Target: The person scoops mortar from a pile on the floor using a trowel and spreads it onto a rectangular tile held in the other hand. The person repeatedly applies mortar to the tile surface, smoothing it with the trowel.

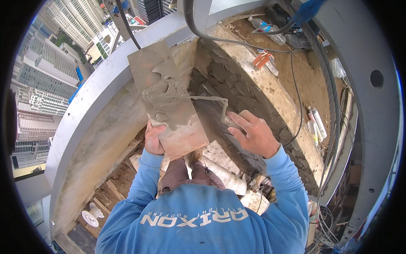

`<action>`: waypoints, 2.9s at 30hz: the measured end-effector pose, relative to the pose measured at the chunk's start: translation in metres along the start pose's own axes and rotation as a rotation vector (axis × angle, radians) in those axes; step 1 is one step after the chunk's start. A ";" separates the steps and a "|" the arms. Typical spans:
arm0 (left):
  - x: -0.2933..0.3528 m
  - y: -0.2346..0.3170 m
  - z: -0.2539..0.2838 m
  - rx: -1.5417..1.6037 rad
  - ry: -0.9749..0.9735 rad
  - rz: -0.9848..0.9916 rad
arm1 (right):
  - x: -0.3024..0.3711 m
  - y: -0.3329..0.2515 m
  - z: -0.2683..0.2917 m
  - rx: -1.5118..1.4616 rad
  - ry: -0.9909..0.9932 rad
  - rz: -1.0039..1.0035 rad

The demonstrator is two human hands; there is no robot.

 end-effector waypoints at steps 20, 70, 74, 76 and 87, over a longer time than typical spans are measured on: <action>0.011 0.029 0.042 -0.677 -0.240 -0.071 | -0.067 0.058 -0.094 -0.024 0.456 0.299; -0.055 -0.051 0.087 -0.187 0.081 0.247 | 0.001 0.110 -0.116 0.132 0.381 -0.227; -0.066 -0.038 0.036 -0.177 -0.041 0.281 | 0.008 0.097 -0.076 -0.025 0.106 -0.109; -0.066 -0.032 0.015 -0.208 -0.087 0.287 | 0.015 0.098 -0.066 -0.059 -0.049 -0.097; -0.040 0.008 0.026 -1.053 -0.400 -0.107 | 0.003 0.120 -0.133 -0.185 0.166 0.114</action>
Point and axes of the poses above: each hand's wrist, its own x-axis away from the middle knuckle, its own z-axis out of the back of the hand, y = z × x, the point moved 2 cm from there along -x, towards the middle knuckle, and after that the axes turned 13 degrees about y, right-handed, at the moved point
